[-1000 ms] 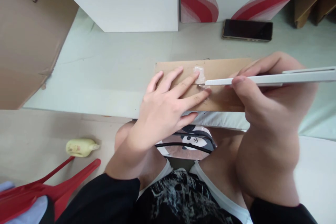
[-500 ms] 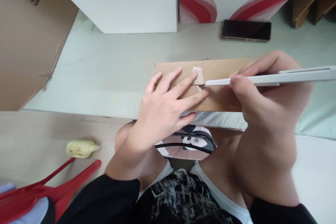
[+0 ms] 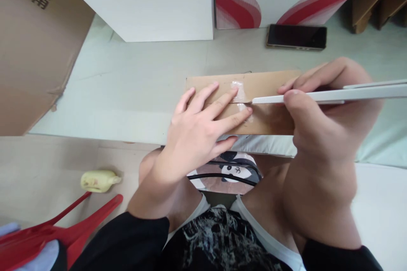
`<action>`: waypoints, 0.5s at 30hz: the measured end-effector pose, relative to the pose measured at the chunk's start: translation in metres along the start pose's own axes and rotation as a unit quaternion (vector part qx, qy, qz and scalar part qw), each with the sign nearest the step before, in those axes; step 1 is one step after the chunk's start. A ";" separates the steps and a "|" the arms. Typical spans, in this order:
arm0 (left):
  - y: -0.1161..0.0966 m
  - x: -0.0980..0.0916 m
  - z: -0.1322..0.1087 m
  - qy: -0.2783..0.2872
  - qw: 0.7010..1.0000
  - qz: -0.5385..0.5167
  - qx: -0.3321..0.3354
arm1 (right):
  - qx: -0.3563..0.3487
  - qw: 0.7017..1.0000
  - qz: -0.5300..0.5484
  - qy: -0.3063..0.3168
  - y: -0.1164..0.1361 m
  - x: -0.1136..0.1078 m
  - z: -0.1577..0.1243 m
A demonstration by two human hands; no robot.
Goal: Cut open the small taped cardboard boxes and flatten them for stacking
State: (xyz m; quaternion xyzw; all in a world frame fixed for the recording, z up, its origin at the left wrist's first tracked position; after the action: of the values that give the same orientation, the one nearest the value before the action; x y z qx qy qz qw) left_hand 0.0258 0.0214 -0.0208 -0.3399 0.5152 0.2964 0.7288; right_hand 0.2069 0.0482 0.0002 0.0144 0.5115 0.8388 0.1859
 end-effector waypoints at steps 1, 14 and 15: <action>0.000 0.000 0.000 -0.003 1.000 -0.005 -0.001 | -0.001 1.000 0.006 -0.003 -0.001 0.000 0.000; 0.002 0.001 -0.001 -0.017 1.000 -0.003 0.003 | 0.023 0.991 0.111 -0.065 -0.003 -0.002 0.003; 0.002 0.001 -0.001 -0.018 1.000 -0.008 0.003 | 0.032 0.986 0.141 -0.082 -0.003 -0.007 0.005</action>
State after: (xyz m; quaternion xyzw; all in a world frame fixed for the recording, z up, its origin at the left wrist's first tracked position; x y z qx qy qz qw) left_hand 0.0237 0.0216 -0.0225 -0.3361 0.5001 0.2955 0.7414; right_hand 0.2154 0.0515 0.0014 0.1609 0.5141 0.8357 0.1066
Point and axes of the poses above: each hand's wrist, its own z-axis towards the middle knuckle, its own x-axis out of the palm, y = z × x, the point moved 7 cm from there along z, towards the middle knuckle, and after that the axes turned 2 degrees about -x, right-handed, at the moved point
